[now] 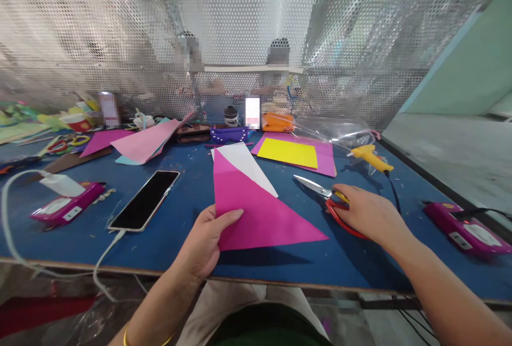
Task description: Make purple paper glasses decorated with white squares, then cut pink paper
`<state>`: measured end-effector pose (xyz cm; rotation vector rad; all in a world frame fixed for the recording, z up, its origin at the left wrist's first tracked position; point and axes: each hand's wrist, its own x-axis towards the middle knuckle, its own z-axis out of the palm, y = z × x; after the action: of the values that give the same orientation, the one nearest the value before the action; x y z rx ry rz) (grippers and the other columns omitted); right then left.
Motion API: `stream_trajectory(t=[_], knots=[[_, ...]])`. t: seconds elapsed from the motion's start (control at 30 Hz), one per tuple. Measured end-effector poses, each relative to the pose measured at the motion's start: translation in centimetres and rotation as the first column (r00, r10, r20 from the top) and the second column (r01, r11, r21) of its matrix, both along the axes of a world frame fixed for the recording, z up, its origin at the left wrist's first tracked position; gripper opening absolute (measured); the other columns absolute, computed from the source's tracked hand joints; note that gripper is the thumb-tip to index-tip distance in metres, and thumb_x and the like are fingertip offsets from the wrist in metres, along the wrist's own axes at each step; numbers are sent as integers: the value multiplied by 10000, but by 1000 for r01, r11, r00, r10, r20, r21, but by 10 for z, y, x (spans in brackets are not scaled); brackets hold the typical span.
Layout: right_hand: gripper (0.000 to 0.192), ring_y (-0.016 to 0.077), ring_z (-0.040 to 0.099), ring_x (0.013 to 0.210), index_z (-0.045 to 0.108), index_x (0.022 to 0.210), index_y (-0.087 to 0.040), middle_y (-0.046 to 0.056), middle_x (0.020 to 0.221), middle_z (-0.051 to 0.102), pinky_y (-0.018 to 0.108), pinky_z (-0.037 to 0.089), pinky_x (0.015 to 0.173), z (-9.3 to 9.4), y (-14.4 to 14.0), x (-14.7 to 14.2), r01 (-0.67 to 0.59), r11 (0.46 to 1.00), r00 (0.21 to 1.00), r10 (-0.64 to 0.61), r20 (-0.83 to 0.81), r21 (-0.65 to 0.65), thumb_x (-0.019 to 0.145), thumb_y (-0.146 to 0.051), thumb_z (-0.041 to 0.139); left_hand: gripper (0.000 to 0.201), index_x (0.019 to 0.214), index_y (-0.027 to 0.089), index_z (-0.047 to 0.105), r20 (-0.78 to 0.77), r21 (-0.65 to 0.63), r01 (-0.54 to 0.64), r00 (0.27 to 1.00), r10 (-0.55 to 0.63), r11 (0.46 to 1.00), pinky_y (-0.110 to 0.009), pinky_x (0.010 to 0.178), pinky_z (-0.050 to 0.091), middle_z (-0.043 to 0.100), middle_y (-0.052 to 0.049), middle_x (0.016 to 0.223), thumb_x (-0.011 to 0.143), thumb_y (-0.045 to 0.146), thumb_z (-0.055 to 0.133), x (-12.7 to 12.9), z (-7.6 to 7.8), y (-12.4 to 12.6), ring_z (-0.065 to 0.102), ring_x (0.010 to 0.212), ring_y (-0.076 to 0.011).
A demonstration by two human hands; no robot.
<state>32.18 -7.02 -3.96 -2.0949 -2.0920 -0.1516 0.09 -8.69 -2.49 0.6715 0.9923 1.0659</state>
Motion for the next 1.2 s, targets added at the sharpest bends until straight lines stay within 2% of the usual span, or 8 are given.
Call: stream_trajectory(t=[0.1, 0.2, 0.3, 0.37, 0.5, 0.63, 0.83, 1.2], knots=[[377, 272, 695, 829, 684, 1148, -202, 117, 992, 741, 345, 468, 675, 1, 5, 7, -88, 996, 996, 87, -19, -23, 852, -380, 531, 336, 1033, 180, 749, 5, -1, 4, 1000, -4, 1000, -326, 726, 600, 796, -75, 914, 714, 251, 824, 3, 0, -1, 746, 824, -245], [244, 287, 679, 822, 744, 941, -196, 120, 848, 729, 382, 475, 725, 14, 7, 2, -159, 987, 983, 157, -91, -17, 802, -307, 577, 316, 1010, 173, 759, 8, 11, 38, 999, -39, 999, -325, 733, 593, 795, -83, 916, 716, 268, 822, 6, -2, -1, 744, 812, -245], [235, 296, 662, 963, 746, 894, -200, 129, 952, 732, 421, 482, 823, 33, 8, -23, -177, 983, 952, 184, -244, 50, 853, -301, 538, 305, 994, 166, 764, 9, 18, 122, 993, -122, 992, -319, 723, 586, 793, -89, 899, 714, 272, 823, 10, -5, -2, 740, 767, -235], [288, 230, 664, 1016, 721, 1053, -237, 77, 1094, 732, 368, 503, 853, 44, 9, -47, -213, 973, 865, 230, -445, 88, 914, -364, 502, 302, 985, 164, 766, 1, 13, 182, 983, -182, 983, -311, 703, 581, 792, -89, 880, 711, 276, 825, 13, -6, -3, 734, 734, -227], [173, 142, 680, 723, 731, 885, -225, -6, 802, 750, 252, 517, 651, 52, 9, -90, -332, 943, 666, 262, -698, 37, 826, -369, 656, 289, 960, 163, 771, -17, 15, 236, 972, -235, 972, -282, 692, 568, 791, -80, 847, 699, 270, 834, 19, -7, -6, 721, 697, -203], [167, 105, 570, 574, 699, 712, -202, -33, 607, 648, 226, 418, 531, 51, 5, -102, -326, 945, 605, 232, -762, 29, 801, -341, 680, 314, 964, 161, 771, -18, 8, 241, 970, -241, 970, -294, 694, 566, 789, -84, 840, 686, 289, 840, 21, -7, -7, 720, 685, -210], [190, 94, 482, 558, 646, 706, -195, -42, 609, 578, 225, 365, 516, 45, 0, -101, -291, 955, 557, 221, -801, 61, 809, -354, 665, 311, 951, 173, 767, -10, -17, 237, 972, -237, 971, -305, 705, 566, 788, -79, 834, 678, 302, 844, 19, -9, -5, 720, 698, -218], [214, 99, 414, 596, 480, 688, -204, -51, 629, 458, 239, 357, 564, 38, 0, -106, -352, 922, 440, 313, -842, 160, 866, -307, 538, 218, 865, 186, 765, -44, 9, 264, 964, -263, 964, -276, 674, 542, 775, -59, 789, 708, 324, 829, 19, -11, -5, 689, 689, -186]])
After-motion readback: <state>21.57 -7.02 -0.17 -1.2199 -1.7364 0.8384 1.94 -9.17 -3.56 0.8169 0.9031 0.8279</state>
